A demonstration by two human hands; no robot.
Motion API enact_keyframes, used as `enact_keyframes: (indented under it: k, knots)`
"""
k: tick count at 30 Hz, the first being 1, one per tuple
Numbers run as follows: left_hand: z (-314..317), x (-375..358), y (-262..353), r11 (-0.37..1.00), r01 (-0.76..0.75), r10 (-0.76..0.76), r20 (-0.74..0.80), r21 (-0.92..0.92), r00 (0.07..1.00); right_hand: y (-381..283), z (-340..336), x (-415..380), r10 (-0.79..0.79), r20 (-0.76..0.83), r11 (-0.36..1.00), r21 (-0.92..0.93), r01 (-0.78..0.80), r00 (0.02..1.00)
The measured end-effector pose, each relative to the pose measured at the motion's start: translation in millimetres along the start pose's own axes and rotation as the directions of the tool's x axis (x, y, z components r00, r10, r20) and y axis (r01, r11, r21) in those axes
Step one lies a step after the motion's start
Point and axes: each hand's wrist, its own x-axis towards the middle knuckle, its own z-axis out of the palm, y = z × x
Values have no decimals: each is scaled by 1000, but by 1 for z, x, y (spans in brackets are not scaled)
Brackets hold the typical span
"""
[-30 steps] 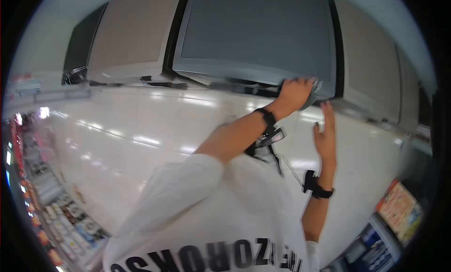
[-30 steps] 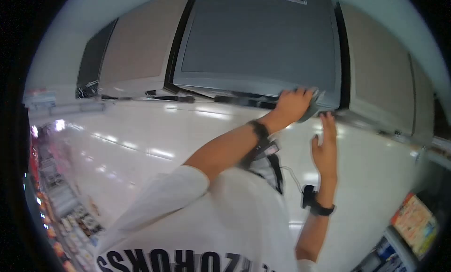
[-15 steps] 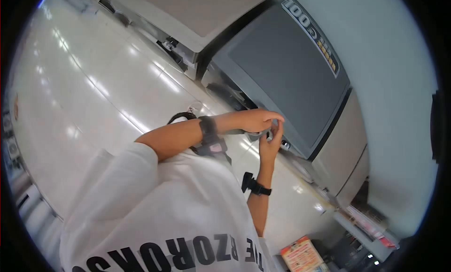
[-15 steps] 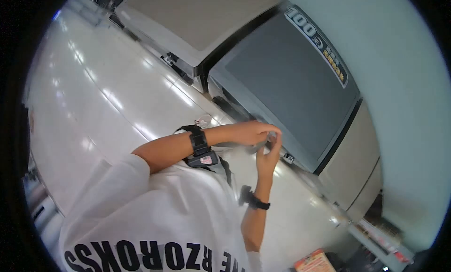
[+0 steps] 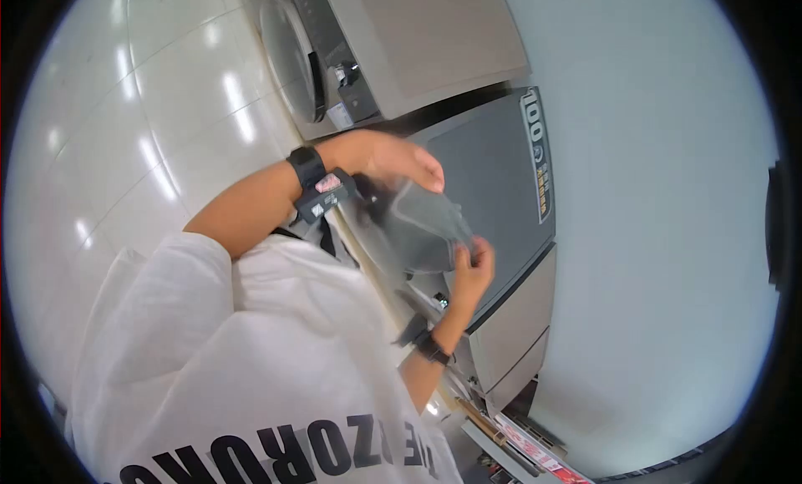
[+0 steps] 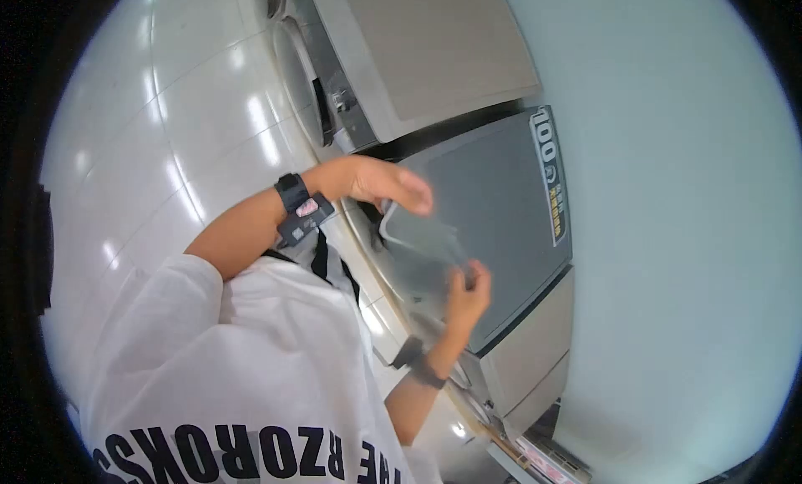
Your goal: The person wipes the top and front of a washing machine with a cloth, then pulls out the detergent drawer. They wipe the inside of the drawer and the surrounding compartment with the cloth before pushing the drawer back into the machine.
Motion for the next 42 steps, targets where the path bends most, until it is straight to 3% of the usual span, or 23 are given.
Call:
enact_keyframes:
  k: [2,7,8,10,11,12,14,16,18,21,22,24,27,29,30,31,32,33,34,37,39,40,42]
  knots:
    - [-8,-19,-9,998,-10,11,-22,62,1000,-19,-1,20,-238,-120,969,-98,227,964]
    - [-25,-26,-51,999,48,-46,-242,2,969,-46,46,58,-477,-14,818,-374,438,879]
    - [-36,-22,-60,938,168,-61,-334,303,941,-41,56,53,-433,32,846,-330,418,901]
    - [-44,-16,-80,682,250,5,-347,687,938,-30,86,47,-368,137,889,-238,391,920]
    - [-51,-14,-86,490,291,42,-355,822,934,-27,101,44,-409,168,869,-229,439,897]
    - [-53,-16,-89,452,339,17,-388,825,921,-21,110,34,-444,203,848,-221,482,873]
    - [-40,-19,-98,361,416,-57,-425,835,903,-6,123,12,-452,238,836,-222,501,860]
    - [-24,-16,-104,429,467,-295,-369,773,882,5,132,-1,-428,228,847,-237,476,875]
    - [-22,5,-133,599,517,-535,-174,611,826,17,129,-5,-424,190,851,-250,462,885]
    - [9,14,-159,797,501,-447,-229,336,865,33,117,-14,-396,141,866,-270,420,907]
    - [12,11,-152,865,408,-349,-233,292,907,38,114,-16,-384,122,874,-271,403,915]
    - [-2,25,-185,954,32,28,-196,299,980,51,108,-26,-373,97,875,-293,385,923]
    - [-1,40,-179,962,-104,186,-324,254,927,59,105,-42,-338,82,892,-289,347,938]
    - [-19,59,-214,663,-325,536,-125,674,835,58,104,-54,-303,82,901,-301,314,949]
    - [-9,66,-215,677,-447,665,-227,585,711,52,107,-54,-295,72,899,-316,302,953]
    - [-9,76,-218,890,-364,450,-400,273,799,49,109,-54,-287,64,897,-333,292,956]
    - [-12,87,-220,966,-244,175,-483,-84,858,46,110,-54,-263,64,895,-357,268,963]
    - [-12,96,-222,894,-106,-124,-467,-436,876,46,108,-51,-263,65,895,-357,268,963]
    - [-14,100,-237,900,-164,-56,-479,-403,876,48,108,-48,-265,66,893,-360,271,962]
    - [-44,115,-271,936,-266,343,-429,230,836,47,105,-38,-300,99,892,-323,316,949]
    - [-48,104,-263,662,-275,610,-289,697,738,45,101,-30,-327,125,892,-286,350,937]
    - [-51,114,-273,779,-274,524,-346,564,778,45,100,-23,-345,139,888,-274,370,928]
    - [-56,116,-276,787,-271,514,-347,554,784,42,102,-11,-351,185,877,-280,391,918]
